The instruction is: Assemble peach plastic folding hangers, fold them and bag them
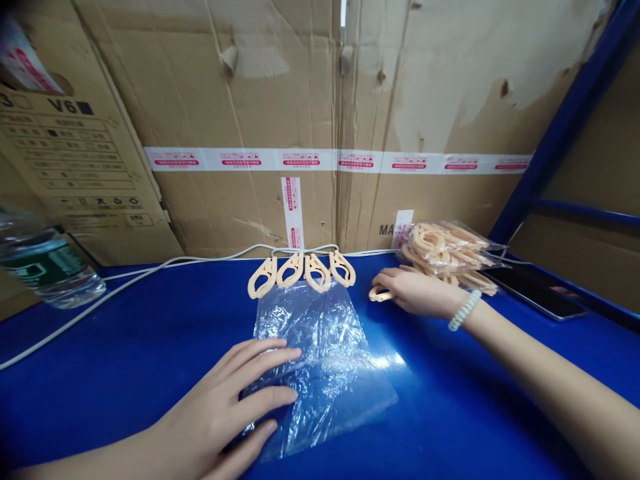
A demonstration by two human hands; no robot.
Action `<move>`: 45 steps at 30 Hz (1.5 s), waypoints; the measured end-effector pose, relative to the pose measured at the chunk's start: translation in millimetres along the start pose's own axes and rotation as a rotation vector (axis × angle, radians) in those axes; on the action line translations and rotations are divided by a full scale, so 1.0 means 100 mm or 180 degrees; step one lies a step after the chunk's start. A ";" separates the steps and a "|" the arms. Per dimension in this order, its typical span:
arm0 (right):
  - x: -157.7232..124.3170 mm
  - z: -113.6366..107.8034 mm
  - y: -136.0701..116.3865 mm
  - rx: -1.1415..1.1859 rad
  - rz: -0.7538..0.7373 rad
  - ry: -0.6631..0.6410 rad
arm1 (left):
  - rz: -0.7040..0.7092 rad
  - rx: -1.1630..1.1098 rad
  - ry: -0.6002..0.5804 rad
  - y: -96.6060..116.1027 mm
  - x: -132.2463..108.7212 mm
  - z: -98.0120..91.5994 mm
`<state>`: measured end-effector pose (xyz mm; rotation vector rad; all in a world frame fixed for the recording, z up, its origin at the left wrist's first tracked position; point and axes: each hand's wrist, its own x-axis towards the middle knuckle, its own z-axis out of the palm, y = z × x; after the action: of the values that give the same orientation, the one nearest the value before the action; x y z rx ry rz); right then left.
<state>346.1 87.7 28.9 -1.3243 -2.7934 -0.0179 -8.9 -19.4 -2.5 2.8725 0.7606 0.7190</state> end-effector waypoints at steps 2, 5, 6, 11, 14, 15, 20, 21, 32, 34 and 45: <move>-0.04 -0.08 -0.12 0.0209 0.0078 0.0091 | -0.0049 0.0126 0.0017 -0.01 -0.01 0.02; -0.06 -0.20 -0.31 0.0540 0.0192 0.0322 | -0.0069 0.0234 -0.0018 -0.02 -0.01 0.04; -0.06 -0.23 -0.37 0.0670 0.0204 0.0388 | -0.0064 0.0244 -0.0025 -0.02 -0.01 0.04; -0.04 -0.25 -0.52 0.1564 0.0068 0.0612 | -0.0062 0.0264 -0.0026 -0.02 0.00 0.04; -0.01 -0.22 -0.54 0.2177 0.0222 0.0693 | -0.0080 0.0276 -0.0069 -0.01 0.00 0.02; 0.00 -0.21 -0.55 0.2345 0.0325 0.0649 | -0.0091 0.0290 -0.0098 0.00 0.00 0.02; -0.03 -0.20 -0.54 0.2578 0.0306 0.0175 | -0.0144 0.0303 -0.0199 0.01 0.00 0.00; -0.04 -0.21 -0.54 0.2579 0.0247 0.0042 | -0.0144 0.0292 -0.0202 0.01 0.00 0.00; -0.04 -0.24 -0.62 0.2901 0.0256 -0.0181 | -0.0087 0.0212 -0.0127 -0.02 -0.01 0.02; -0.08 -0.28 -0.72 0.2726 0.0209 -0.0051 | -0.0071 0.0261 -0.0100 -0.02 -0.01 0.03; -0.40 -0.58 -1.35 0.1684 -0.0549 -0.0165 | 0.0222 0.0544 0.0242 -0.10 -0.01 0.13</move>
<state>269.0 -30.4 86.5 -0.9640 -2.6617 0.7018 -7.8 -10.3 -16.8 3.0543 0.7699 0.8133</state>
